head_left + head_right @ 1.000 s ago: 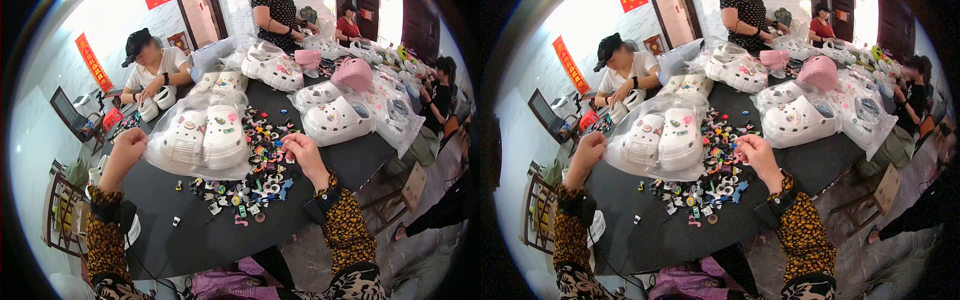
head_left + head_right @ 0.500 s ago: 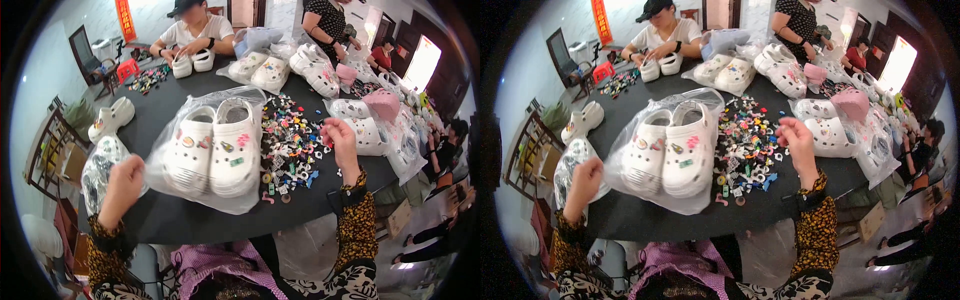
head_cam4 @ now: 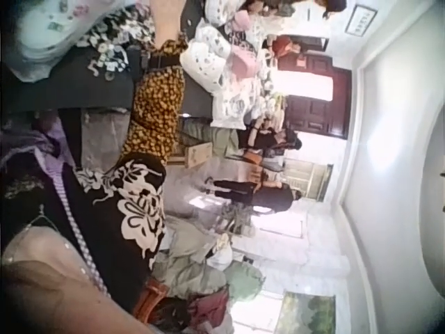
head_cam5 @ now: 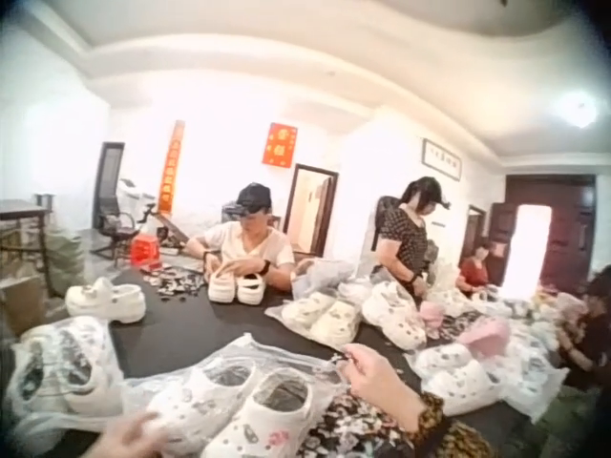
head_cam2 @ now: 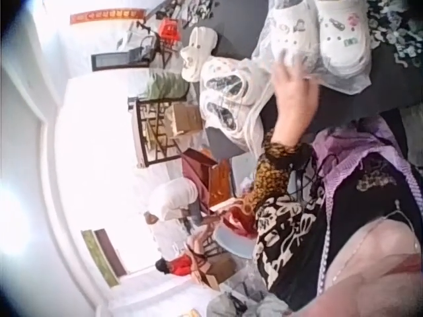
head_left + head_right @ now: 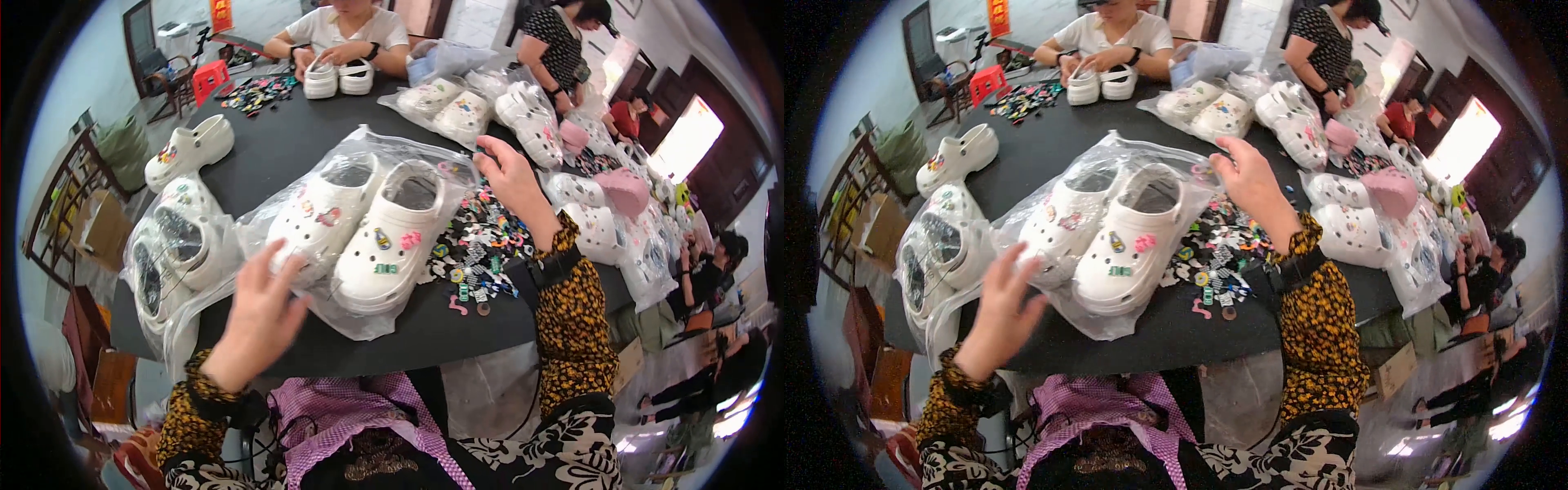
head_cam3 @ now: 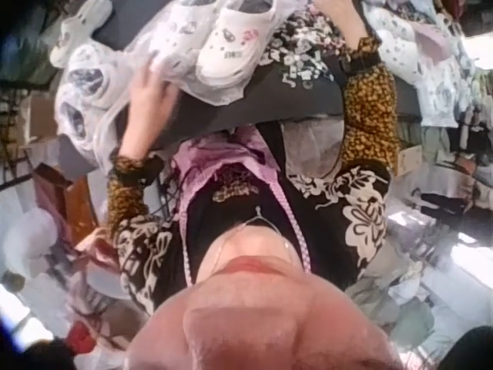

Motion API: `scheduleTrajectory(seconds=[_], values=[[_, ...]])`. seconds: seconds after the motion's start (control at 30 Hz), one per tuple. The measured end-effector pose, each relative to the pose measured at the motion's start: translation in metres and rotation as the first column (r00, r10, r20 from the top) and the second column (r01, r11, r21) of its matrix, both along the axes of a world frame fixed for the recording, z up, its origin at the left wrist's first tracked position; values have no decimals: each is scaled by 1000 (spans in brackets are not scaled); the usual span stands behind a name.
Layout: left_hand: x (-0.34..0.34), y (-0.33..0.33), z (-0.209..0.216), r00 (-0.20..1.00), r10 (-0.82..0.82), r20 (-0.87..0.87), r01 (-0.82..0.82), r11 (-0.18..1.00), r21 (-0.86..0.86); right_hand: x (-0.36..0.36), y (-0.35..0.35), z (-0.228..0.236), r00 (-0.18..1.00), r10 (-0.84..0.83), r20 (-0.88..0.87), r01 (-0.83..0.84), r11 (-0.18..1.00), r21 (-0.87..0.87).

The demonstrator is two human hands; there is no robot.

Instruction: Decorating clogs with various charms and packaging them into plastic bags.

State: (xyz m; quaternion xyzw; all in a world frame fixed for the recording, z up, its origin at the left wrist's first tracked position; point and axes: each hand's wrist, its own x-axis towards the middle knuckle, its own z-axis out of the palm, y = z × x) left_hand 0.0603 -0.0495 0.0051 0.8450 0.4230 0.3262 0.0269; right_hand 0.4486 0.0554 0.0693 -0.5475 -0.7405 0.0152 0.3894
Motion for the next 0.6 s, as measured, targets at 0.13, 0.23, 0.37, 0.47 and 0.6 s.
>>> scheduleTrajectory(seconds=[0.13, 0.23, 0.37, 0.47, 0.6], values=[[11, -19, -19, 991, -126, -52, 126, 992, -11, -4, 33, -13, 980, -59, -192, -19, 924, -382], [9, -18, -36, 993, -108, -50, 108, 994, -5, -15, 28, -2, 975, 44, -220, -138, 890, -434], [4, -11, -42, 992, -109, -56, 113, 991, 65, -41, -1, 27, 935, 28, -353, -208, 851, -483], [-1, -2, -39, 985, -80, -156, 100, 987, 128, -46, -23, 42, 852, 112, -512, -393, 783, -483], [-9, 6, -36, 996, -6, -89, 19, 989, 150, -54, -63, 59, 736, 383, -558, -668, 542, -510]])
